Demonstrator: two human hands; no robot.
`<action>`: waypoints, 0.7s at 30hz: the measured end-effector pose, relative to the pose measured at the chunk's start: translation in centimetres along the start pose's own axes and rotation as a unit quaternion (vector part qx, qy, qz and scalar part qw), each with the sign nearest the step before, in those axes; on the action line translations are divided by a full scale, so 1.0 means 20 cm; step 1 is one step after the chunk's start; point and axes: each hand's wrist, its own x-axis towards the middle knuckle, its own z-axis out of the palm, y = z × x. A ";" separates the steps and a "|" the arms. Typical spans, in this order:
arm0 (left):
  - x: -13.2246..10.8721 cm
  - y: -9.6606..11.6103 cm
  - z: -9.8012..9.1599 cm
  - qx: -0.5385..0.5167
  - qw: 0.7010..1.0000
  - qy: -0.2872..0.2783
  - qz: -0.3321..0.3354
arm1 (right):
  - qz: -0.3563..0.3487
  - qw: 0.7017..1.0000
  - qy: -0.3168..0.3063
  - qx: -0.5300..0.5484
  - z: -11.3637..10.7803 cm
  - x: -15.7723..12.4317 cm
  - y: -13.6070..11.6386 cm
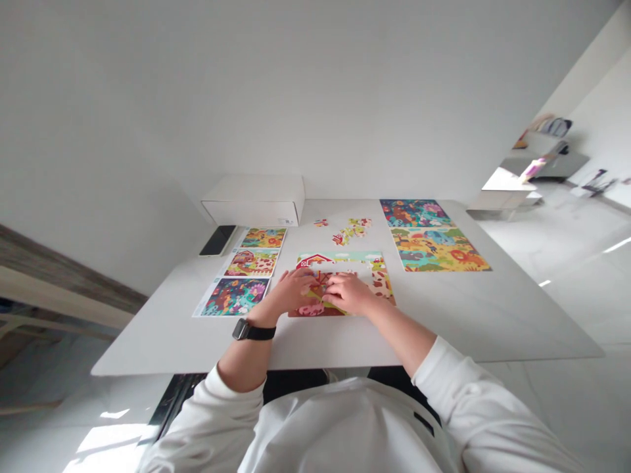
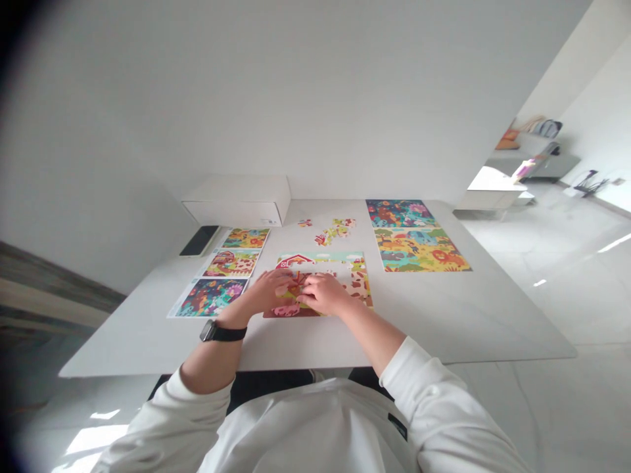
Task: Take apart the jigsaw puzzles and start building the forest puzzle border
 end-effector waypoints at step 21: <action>0.27 -0.10 -0.03 -0.349 0.858 0.318 -0.202 | 0.262 0.955 0.105 0.095 -0.28 -0.08 0.41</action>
